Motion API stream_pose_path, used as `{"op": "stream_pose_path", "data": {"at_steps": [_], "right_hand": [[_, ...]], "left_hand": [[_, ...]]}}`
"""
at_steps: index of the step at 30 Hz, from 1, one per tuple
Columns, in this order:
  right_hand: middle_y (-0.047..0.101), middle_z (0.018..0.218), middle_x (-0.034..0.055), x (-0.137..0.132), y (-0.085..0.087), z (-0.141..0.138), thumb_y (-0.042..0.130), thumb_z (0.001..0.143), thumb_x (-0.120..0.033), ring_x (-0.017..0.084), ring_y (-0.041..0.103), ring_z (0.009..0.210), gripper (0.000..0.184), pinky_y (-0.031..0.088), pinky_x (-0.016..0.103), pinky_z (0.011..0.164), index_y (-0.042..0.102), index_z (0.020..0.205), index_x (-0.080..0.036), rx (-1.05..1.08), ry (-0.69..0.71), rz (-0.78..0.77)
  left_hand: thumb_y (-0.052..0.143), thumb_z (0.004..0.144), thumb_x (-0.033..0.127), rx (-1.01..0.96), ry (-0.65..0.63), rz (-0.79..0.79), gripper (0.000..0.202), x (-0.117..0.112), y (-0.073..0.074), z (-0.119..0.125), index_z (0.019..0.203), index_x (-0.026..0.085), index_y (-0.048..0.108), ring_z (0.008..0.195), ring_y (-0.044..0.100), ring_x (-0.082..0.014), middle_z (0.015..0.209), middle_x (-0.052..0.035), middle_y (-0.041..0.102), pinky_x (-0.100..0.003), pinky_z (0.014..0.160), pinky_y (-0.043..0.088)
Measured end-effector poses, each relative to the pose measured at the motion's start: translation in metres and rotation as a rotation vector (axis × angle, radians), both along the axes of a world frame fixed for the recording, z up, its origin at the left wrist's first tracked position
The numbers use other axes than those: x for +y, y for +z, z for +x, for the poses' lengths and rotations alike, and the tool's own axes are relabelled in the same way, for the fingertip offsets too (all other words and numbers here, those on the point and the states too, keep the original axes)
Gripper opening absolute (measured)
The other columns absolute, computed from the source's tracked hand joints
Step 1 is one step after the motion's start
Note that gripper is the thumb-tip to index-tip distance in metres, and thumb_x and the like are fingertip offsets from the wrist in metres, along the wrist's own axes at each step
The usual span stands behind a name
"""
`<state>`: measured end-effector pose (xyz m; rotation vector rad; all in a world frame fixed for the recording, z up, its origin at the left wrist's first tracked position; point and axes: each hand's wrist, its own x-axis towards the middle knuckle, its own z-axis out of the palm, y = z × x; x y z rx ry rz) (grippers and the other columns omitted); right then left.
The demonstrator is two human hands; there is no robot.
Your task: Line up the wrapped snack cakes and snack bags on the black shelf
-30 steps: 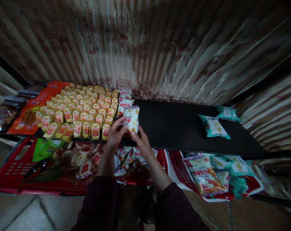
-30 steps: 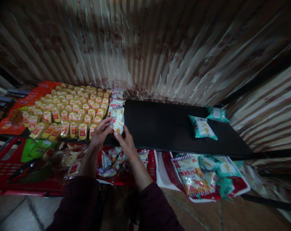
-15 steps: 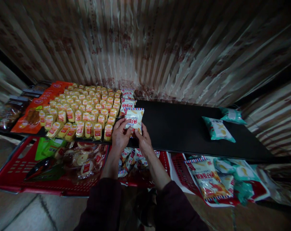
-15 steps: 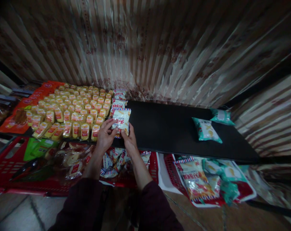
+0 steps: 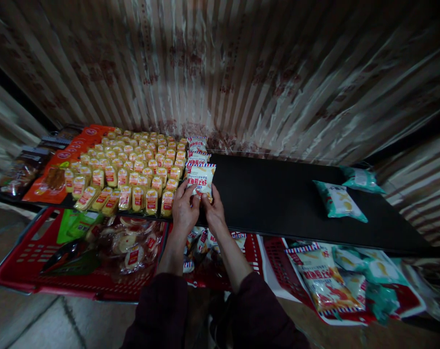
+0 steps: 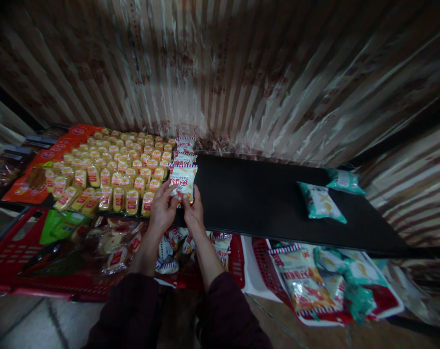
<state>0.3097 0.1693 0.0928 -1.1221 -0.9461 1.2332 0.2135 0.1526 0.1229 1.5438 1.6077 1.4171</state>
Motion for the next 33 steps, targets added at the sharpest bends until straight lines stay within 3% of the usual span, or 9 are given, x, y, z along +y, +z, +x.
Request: {"op": "stream_pose_path", "data": {"at_steps": [3, 9, 20, 33], "right_hand": [[0.059, 0.125, 0.0055, 0.002, -0.003, -0.002, 0.062, 0.075, -0.048, 0.018, 0.061, 0.101, 0.073, 0.047, 0.033, 0.093, 0.035, 0.138, -0.024, -0.047, -0.008, 0.010], [0.060, 0.123, 0.0055, 0.006, -0.005, -0.004, 0.057, 0.079, -0.048, 0.019, 0.062, 0.099, 0.064, 0.048, 0.031, 0.088, 0.039, 0.136, -0.024, -0.198, -0.014, 0.058], [0.059, 0.118, 0.0171, 0.013, -0.009, 0.000, 0.043, 0.086, -0.032, 0.026, 0.055, 0.106, 0.051, 0.044, 0.041, 0.092, 0.044, 0.133, -0.012, -0.911, -0.083, 0.172], [0.055, 0.126, 0.0144, 0.018, -0.009, 0.003, 0.044, 0.086, -0.031, 0.025, 0.052, 0.112, 0.053, 0.042, 0.040, 0.094, 0.039, 0.137, -0.015, -0.973, -0.063, 0.197]], "left_hand": [[0.053, 0.080, 0.022, 0.013, 0.017, 0.000, 0.034, 0.001, -0.001, 0.000, 0.113, 0.022, 0.064, 0.125, 0.041, -0.0255, 0.133, -0.0084, 0.048, -0.043, 0.109, 0.030], [0.052, 0.081, 0.023, 0.103, 0.055, 0.000, 0.036, 0.004, -0.004, 0.000, 0.115, 0.020, 0.063, 0.125, 0.042, -0.0273, 0.133, -0.0099, 0.049, -0.043, 0.108, 0.030], [0.046, 0.085, 0.023, 0.349, 0.083, -0.042, 0.039, 0.005, -0.007, 0.006, 0.121, 0.017, 0.058, 0.126, 0.042, -0.0253, 0.138, -0.0109, 0.046, -0.043, 0.106, 0.036], [0.046, 0.084, 0.022, 0.389, 0.107, -0.085, 0.044, 0.004, -0.006, 0.011, 0.127, 0.013, 0.053, 0.130, 0.038, -0.0272, 0.143, -0.0131, 0.039, -0.043, 0.108, 0.034]]}}
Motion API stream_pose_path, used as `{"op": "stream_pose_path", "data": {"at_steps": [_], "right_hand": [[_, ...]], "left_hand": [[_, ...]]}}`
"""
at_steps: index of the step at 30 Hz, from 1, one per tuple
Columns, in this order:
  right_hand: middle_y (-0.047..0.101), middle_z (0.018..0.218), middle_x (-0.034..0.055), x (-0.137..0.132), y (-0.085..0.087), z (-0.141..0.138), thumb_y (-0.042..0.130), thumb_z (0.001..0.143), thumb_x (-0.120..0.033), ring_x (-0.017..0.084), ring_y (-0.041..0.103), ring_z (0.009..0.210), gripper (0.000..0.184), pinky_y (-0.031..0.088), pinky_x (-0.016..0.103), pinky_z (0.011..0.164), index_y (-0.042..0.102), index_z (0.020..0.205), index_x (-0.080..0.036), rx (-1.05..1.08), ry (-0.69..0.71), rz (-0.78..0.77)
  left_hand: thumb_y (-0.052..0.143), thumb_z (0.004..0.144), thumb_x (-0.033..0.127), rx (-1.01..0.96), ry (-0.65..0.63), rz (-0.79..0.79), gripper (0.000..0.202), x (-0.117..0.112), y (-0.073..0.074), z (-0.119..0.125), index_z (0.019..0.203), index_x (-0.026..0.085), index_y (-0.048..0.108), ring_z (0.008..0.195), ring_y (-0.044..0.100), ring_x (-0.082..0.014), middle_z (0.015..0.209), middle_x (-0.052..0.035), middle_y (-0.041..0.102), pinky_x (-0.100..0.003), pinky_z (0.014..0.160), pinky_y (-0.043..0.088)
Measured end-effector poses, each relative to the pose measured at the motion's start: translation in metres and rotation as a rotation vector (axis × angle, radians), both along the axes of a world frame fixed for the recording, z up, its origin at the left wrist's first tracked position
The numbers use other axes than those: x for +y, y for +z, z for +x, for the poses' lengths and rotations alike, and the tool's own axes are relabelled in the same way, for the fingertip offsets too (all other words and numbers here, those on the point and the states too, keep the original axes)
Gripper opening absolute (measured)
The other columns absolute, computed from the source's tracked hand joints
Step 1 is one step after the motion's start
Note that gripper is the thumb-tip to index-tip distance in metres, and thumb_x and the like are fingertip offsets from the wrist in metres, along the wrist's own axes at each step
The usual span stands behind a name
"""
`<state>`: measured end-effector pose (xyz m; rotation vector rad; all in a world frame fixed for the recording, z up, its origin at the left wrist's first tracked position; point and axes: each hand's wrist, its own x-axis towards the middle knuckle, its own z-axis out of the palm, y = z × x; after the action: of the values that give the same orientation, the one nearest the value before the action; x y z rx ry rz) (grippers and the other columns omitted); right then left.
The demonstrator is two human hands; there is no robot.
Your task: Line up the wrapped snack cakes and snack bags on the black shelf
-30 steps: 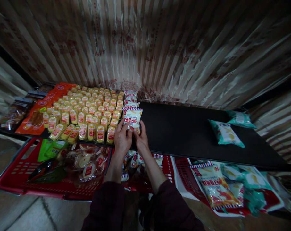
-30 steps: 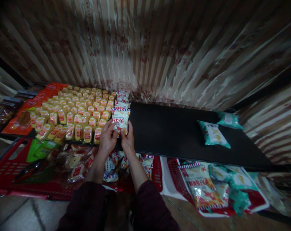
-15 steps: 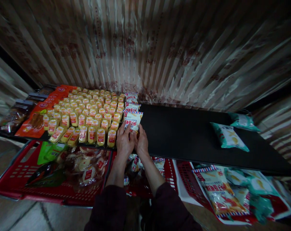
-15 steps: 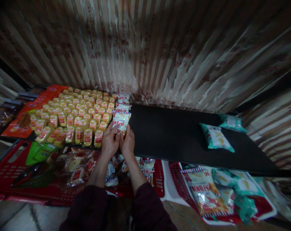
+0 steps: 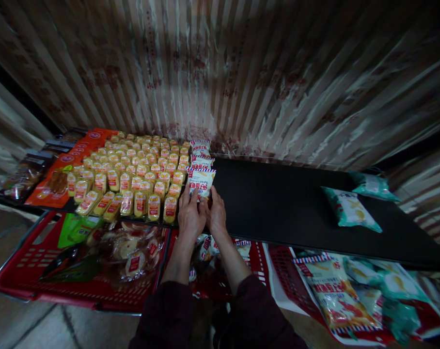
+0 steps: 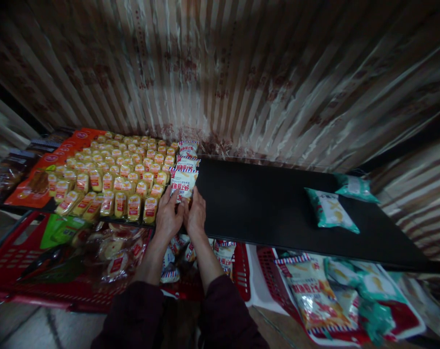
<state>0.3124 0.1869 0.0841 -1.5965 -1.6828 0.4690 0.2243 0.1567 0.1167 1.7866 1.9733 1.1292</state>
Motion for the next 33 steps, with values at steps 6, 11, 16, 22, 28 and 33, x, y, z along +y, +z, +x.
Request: {"op": "stream_pose_path", "data": {"at_steps": [6, 11, 16, 22, 28, 33], "right_hand": [[0.052, 0.133, 0.0128, -0.001, 0.002, 0.000, 0.043, 0.086, -0.032, 0.025, 0.049, 0.118, 0.057, 0.041, 0.039, 0.096, 0.033, 0.140, -0.016, 0.036, 0.012, -0.027], [0.051, 0.134, 0.0116, 0.000, 0.004, 0.000, 0.043, 0.085, -0.031, 0.025, 0.048, 0.120, 0.057, 0.041, 0.040, 0.097, 0.035, 0.140, -0.017, 0.057, 0.037, -0.062], [0.054, 0.130, 0.0125, 0.000, 0.006, 0.002, 0.044, 0.084, -0.032, 0.025, 0.049, 0.118, 0.058, 0.042, 0.041, 0.097, 0.036, 0.139, -0.015, 0.067, 0.049, -0.108], [0.048, 0.136, 0.0147, -0.005, 0.002, 0.002, 0.044, 0.084, -0.033, 0.025, 0.043, 0.125, 0.056, 0.036, 0.043, 0.104, 0.038, 0.136, -0.012, 0.095, 0.040, 0.036], [0.061, 0.113, 0.0125, -0.032, 0.019, 0.020, 0.038, 0.089, -0.035, 0.020, 0.058, 0.103, 0.039, 0.045, 0.034, 0.091, 0.050, 0.120, -0.014, 0.140, -0.039, 0.128], [0.067, 0.086, 0.0054, -0.067, 0.032, 0.049, 0.034, 0.092, -0.030, 0.016, 0.062, 0.078, 0.029, 0.046, 0.024, 0.075, 0.060, 0.094, -0.018, -0.042, 0.122, -0.012]], "left_hand": [[0.046, 0.085, 0.022, 0.015, 0.017, 0.008, 0.044, -0.001, 0.004, 0.003, 0.127, 0.012, 0.053, 0.130, 0.038, -0.0271, 0.143, -0.0150, 0.039, -0.042, 0.108, 0.034], [0.044, 0.086, 0.023, 0.011, 0.021, 0.013, 0.041, 0.000, 0.001, 0.003, 0.123, 0.011, 0.056, 0.129, 0.039, -0.0272, 0.141, -0.0152, 0.042, -0.043, 0.108, 0.035], [0.045, 0.084, 0.022, 0.011, 0.017, 0.038, 0.041, 0.001, -0.004, 0.003, 0.122, 0.012, 0.056, 0.130, 0.039, -0.0273, 0.141, -0.0145, 0.042, -0.044, 0.108, 0.034], [0.045, 0.083, 0.020, 0.002, 0.046, 0.052, 0.040, -0.001, -0.002, 0.004, 0.121, 0.012, 0.057, 0.131, 0.037, -0.0277, 0.142, -0.0149, 0.040, -0.045, 0.107, 0.035], [0.039, 0.081, 0.011, -0.064, 0.060, 0.072, 0.033, -0.015, 0.021, 0.007, 0.099, 0.015, 0.066, 0.107, 0.055, -0.0203, 0.108, -0.0101, 0.063, -0.034, 0.097, 0.043], [0.040, 0.078, 0.011, -0.028, -0.359, -0.251, 0.028, -0.028, 0.019, 0.009, 0.086, 0.019, 0.066, 0.077, 0.061, -0.0140, 0.082, -0.0033, 0.067, -0.025, 0.076, 0.047]]}}
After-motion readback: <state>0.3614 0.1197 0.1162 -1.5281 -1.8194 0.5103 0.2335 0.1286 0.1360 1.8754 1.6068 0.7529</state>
